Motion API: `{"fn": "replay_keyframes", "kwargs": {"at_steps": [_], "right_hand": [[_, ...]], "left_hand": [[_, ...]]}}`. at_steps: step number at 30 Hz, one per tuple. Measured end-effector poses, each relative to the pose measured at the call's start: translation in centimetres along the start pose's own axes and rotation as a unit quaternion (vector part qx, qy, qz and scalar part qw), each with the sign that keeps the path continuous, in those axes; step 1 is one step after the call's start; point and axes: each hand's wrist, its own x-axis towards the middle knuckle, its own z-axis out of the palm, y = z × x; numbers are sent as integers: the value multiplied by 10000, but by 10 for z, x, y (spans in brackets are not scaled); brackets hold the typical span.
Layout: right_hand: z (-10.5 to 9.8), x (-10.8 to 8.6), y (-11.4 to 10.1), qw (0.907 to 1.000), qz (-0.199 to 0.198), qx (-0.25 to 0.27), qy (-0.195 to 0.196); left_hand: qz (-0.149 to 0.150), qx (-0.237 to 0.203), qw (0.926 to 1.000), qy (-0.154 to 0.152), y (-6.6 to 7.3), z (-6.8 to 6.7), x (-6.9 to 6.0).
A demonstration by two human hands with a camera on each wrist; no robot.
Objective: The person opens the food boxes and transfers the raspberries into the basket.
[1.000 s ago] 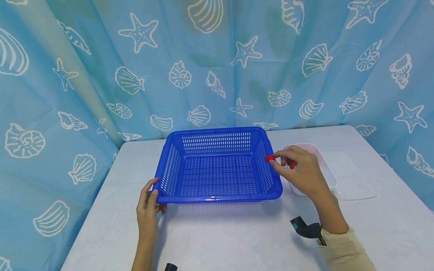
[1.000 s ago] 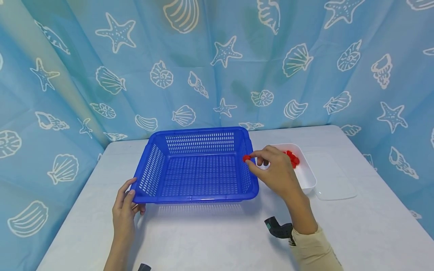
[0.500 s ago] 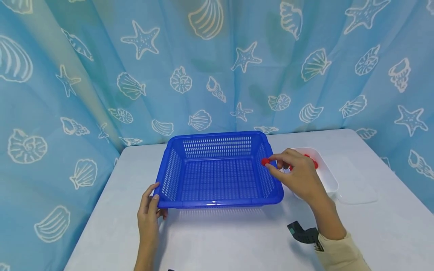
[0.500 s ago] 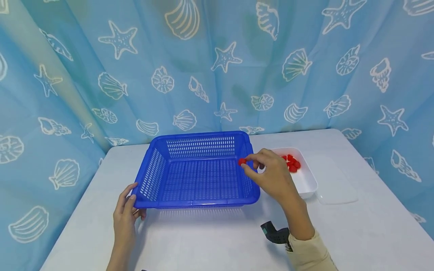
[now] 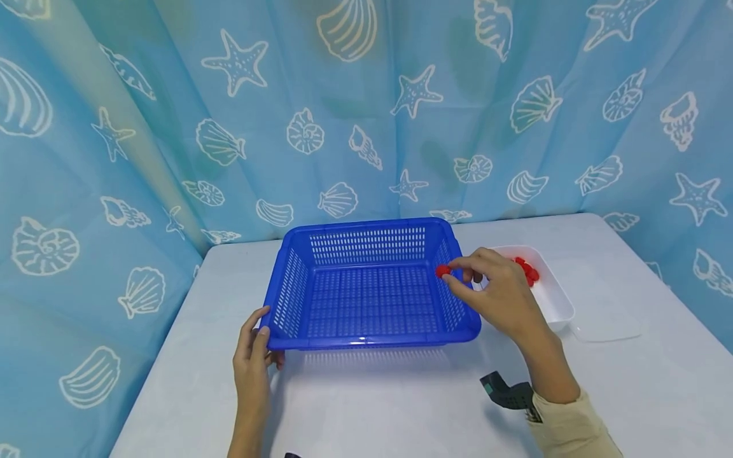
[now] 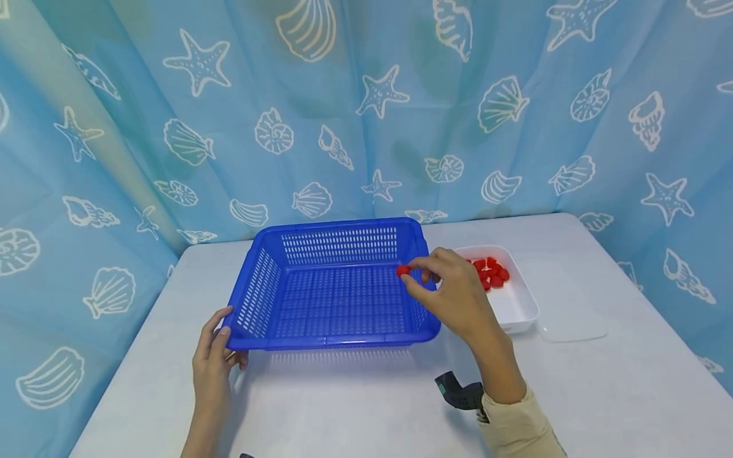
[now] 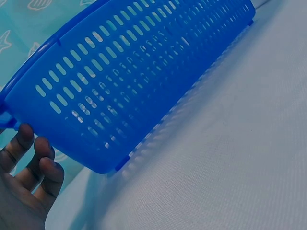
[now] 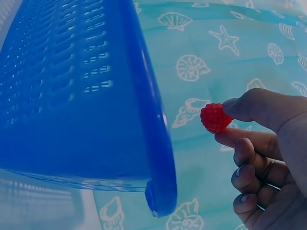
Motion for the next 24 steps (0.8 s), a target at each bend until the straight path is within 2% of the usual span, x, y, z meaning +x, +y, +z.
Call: {"fn": "replay_keyframes", "kwargs": {"at_steps": [9, 17, 24], "right_hand": [[4, 0, -2, 9998, 8, -7, -200], [1, -1, -4, 9994, 106, -34, -334], [-9, -3, -6, 9998, -26, -69, -178]], "left_hand": [[135, -90, 9999, -27, -2, -2, -1], [96, 0, 10000, -10, -3, -1, 0], [101, -31, 9999, -20, -2, -2, -1]]}}
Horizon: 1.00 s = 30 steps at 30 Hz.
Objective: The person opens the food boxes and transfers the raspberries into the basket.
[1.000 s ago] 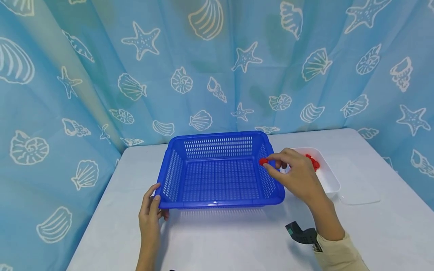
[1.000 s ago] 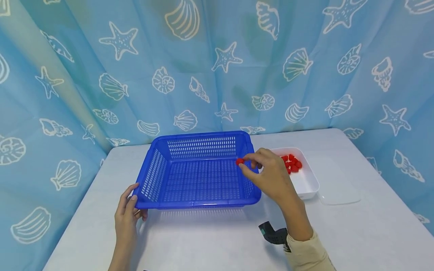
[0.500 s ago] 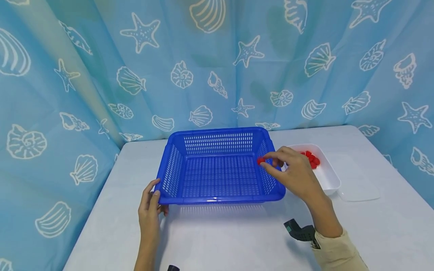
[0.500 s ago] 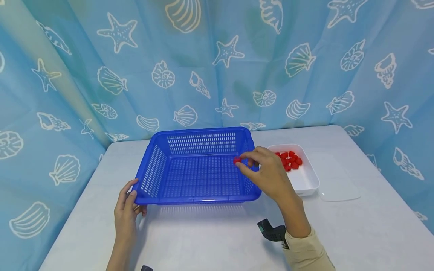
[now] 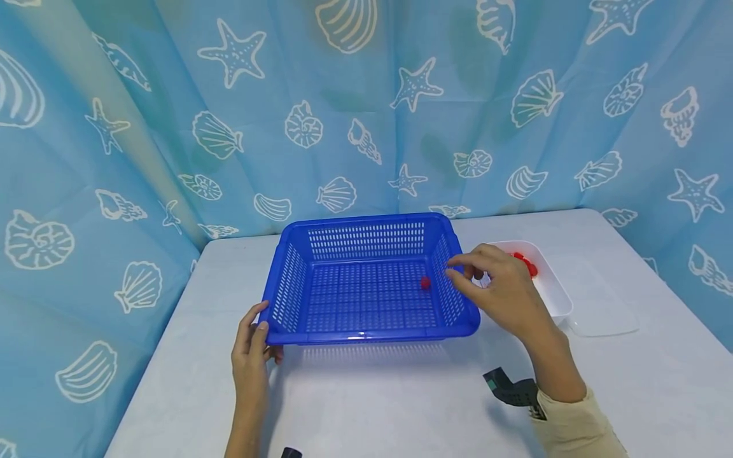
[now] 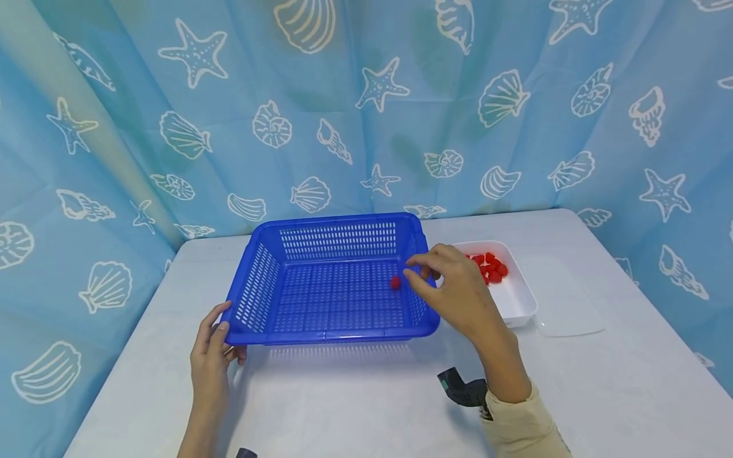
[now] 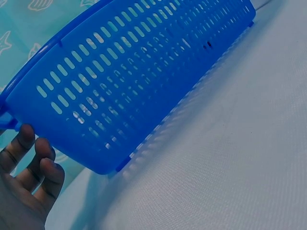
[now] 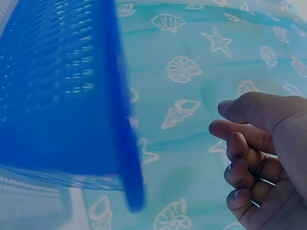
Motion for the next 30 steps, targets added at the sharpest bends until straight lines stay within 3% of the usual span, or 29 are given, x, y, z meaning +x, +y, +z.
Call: {"fn": "replay_keyframes", "kwargs": {"at_steps": [9, 22, 30], "right_hand": [[-13, -2, 6, 9982, -295, -162, 500], [-25, -4, 36, 9971, -88, -372, 665], [-29, -4, 54, 9961, 341, -591, 553]], "left_hand": [[-67, 14, 10000, -6, 2, 0, 0], [-136, -40, 9999, -29, 2, 1, -1], [-289, 30, 9996, -34, 4, -1, -2]]}}
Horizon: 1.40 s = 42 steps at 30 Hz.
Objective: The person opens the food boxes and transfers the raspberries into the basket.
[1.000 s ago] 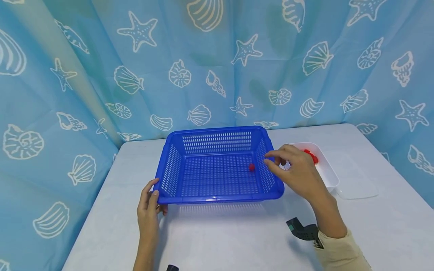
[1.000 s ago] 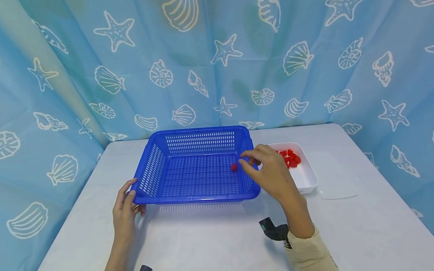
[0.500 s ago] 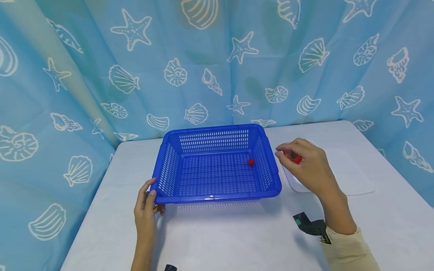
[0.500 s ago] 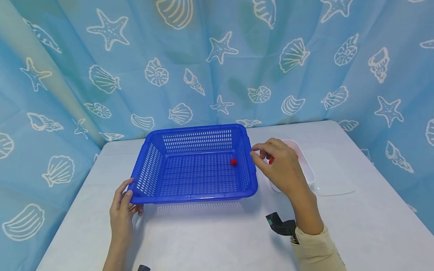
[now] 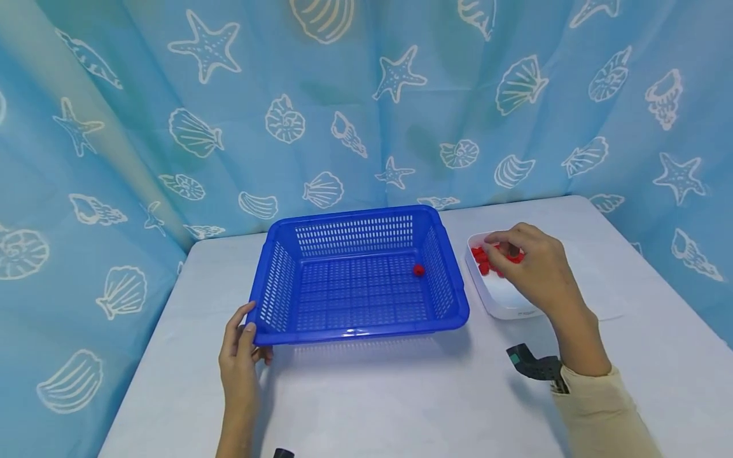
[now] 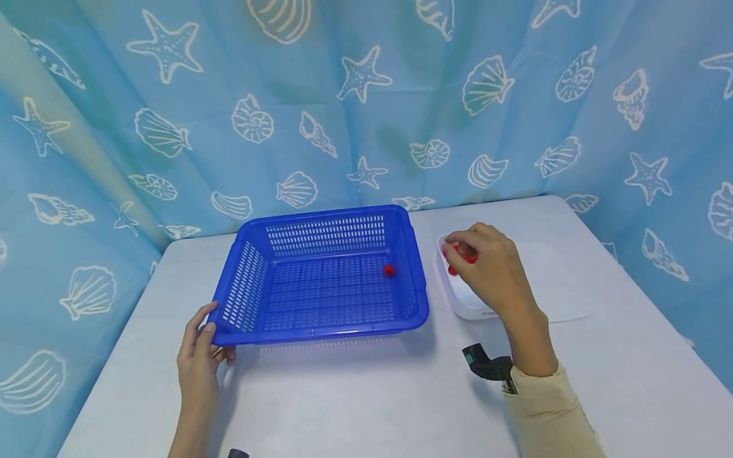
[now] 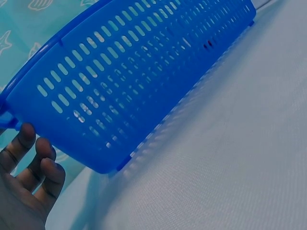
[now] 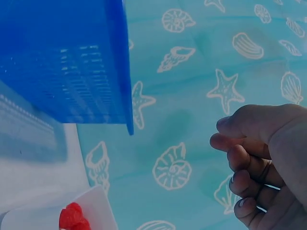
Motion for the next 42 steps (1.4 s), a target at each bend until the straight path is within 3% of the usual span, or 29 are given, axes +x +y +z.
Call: {"fn": "replay_keyframes", "kwargs": {"at_steps": [14, 22, 42], "right_hand": [[8, 2, 20, 9956, 883, -27, -301], [16, 1, 38, 9882, 1436, -185, -505], [34, -5, 68, 9710, 2129, -214, -1071]], "left_hand": [[54, 63, 9999, 101, -1, -2, -1], [51, 58, 10000, 55, -1, -1, -1], [120, 16, 9999, 40, 1, 0, -2]]}}
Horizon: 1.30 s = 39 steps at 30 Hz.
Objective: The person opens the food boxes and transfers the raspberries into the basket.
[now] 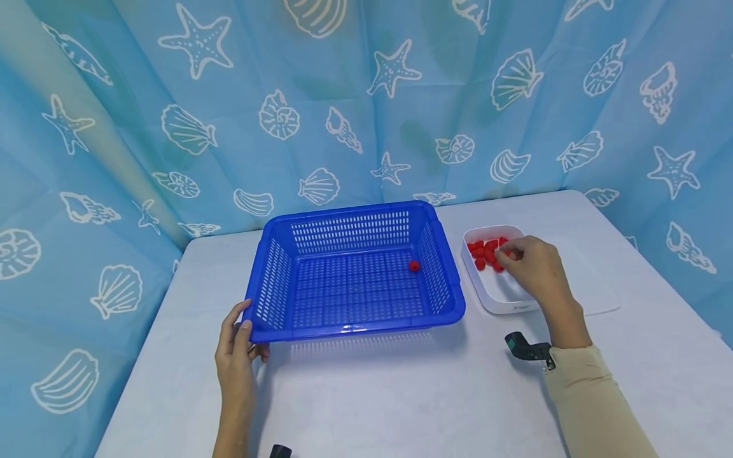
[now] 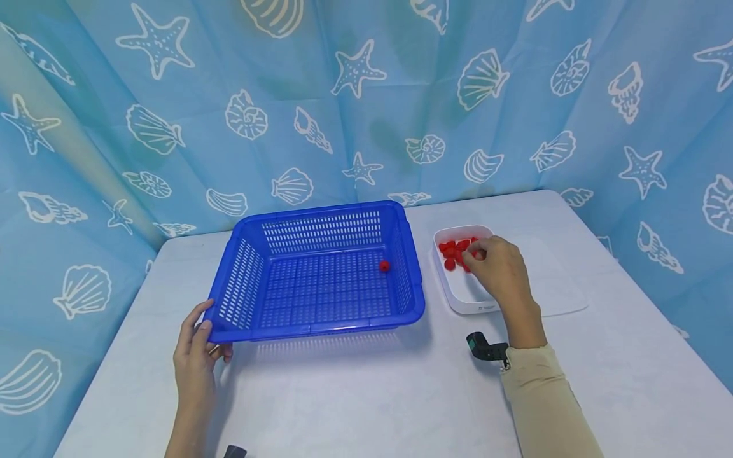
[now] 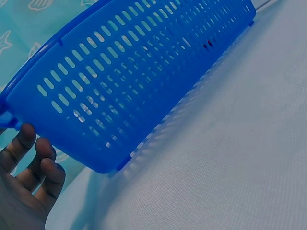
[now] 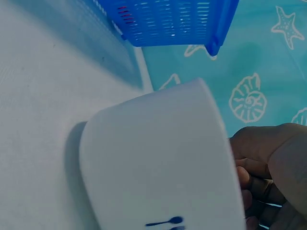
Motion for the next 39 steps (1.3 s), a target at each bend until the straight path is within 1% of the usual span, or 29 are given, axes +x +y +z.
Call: {"fn": "replay_keyframes", "kwargs": {"at_steps": [6, 14, 27, 39], "right_hand": [[5, 2, 6, 9998, 98, -32, -145], [11, 3, 8, 9995, 211, -170, -154], [21, 4, 6, 9977, 190, -655, 35], [28, 2, 5, 9967, 325, -722, 185]], "left_hand": [[10, -6, 10000, 4, -1, 0, 0], [66, -13, 10000, 3, -1, 0, 1], [79, -17, 10000, 32, -1, 0, 0], [151, 11, 9999, 8, -2, 0, -1]]}}
